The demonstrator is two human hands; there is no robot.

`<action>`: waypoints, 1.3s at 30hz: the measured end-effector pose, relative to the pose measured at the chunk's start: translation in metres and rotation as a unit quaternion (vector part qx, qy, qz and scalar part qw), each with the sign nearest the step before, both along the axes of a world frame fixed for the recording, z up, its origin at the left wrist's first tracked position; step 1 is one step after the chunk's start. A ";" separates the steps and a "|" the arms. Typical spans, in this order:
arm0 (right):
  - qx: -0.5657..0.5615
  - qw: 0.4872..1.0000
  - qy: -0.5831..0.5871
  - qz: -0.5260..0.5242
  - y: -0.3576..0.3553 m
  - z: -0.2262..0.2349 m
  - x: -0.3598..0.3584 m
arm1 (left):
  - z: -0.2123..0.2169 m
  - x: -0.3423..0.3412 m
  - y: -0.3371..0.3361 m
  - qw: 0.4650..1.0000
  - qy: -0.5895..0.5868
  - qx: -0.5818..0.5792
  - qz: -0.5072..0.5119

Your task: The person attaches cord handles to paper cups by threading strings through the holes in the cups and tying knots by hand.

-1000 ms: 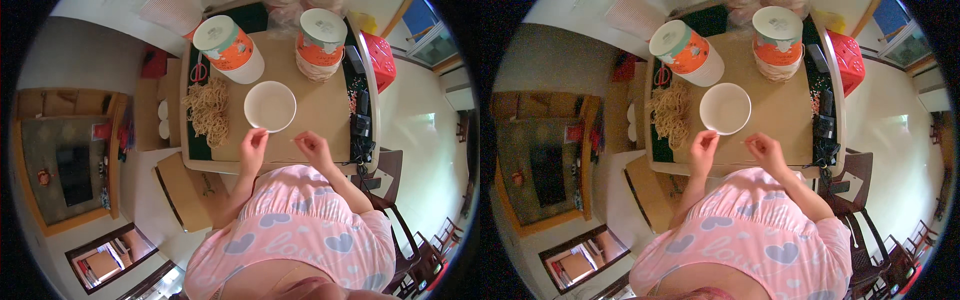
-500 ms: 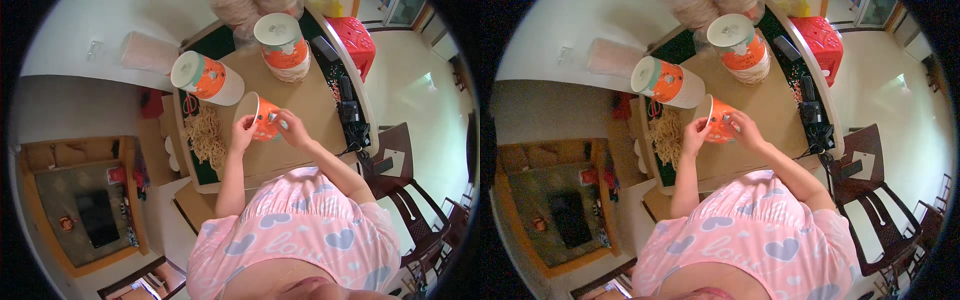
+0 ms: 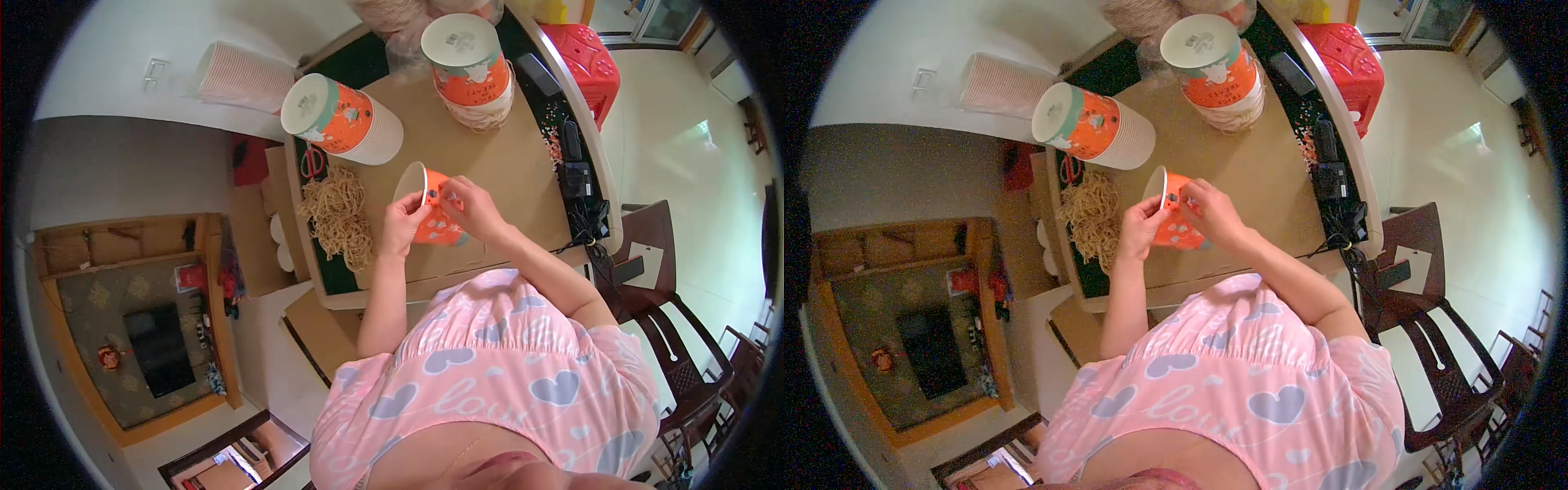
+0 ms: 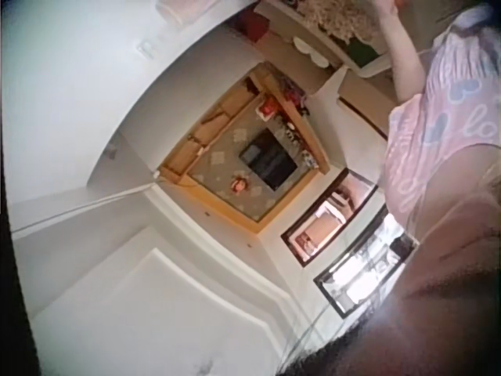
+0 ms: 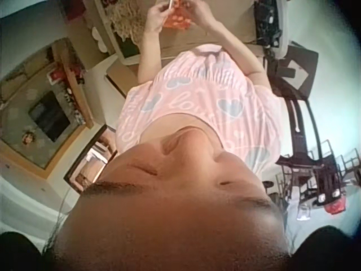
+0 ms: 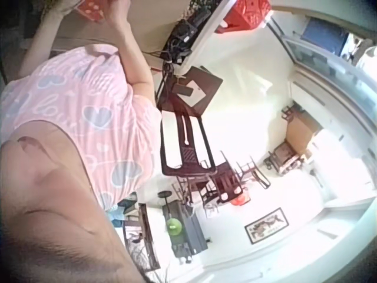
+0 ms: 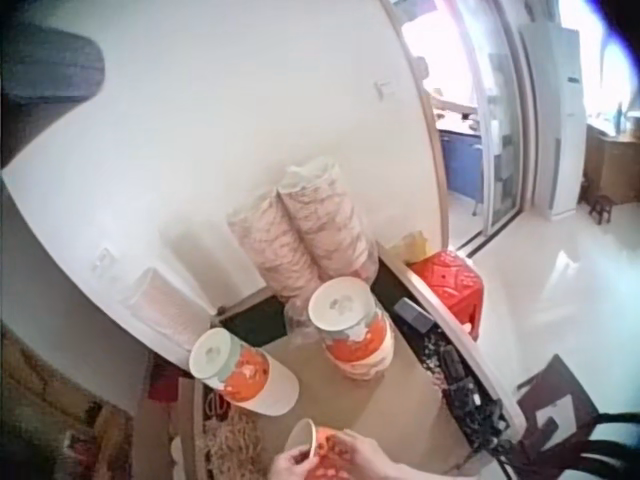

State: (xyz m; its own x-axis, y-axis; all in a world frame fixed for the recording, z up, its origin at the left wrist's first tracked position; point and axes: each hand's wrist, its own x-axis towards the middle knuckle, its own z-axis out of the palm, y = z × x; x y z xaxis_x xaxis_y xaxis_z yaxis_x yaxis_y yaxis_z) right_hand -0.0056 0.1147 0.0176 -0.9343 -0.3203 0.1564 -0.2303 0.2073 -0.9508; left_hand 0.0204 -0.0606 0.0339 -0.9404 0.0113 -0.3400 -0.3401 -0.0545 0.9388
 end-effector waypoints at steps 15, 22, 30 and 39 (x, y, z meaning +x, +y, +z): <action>-0.045 0.991 -0.119 -0.029 -0.001 0.001 0.001 | 0.015 0.000 0.034 0.995 0.005 -0.082 0.055; -0.017 0.999 0.009 -0.043 -0.002 -0.003 0.000 | 0.007 0.002 0.032 0.994 0.054 -0.079 0.061; -0.019 0.999 -0.024 -0.033 -0.002 -0.001 -0.001 | 0.006 0.003 0.032 0.990 0.079 -0.106 0.041; 0.010 0.999 -0.024 -0.037 0.003 -0.004 -0.003 | -0.005 0.001 0.030 0.995 0.076 -0.062 0.029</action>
State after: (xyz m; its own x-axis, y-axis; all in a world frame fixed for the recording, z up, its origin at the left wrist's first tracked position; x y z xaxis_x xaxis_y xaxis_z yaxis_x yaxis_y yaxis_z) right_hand -0.0086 0.1175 0.0136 -0.9618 -0.2531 0.1047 -0.1675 0.2408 -0.9560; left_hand 0.0218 -0.0304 0.0289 -0.9789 -0.0771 -0.1894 -0.1935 0.0493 0.9799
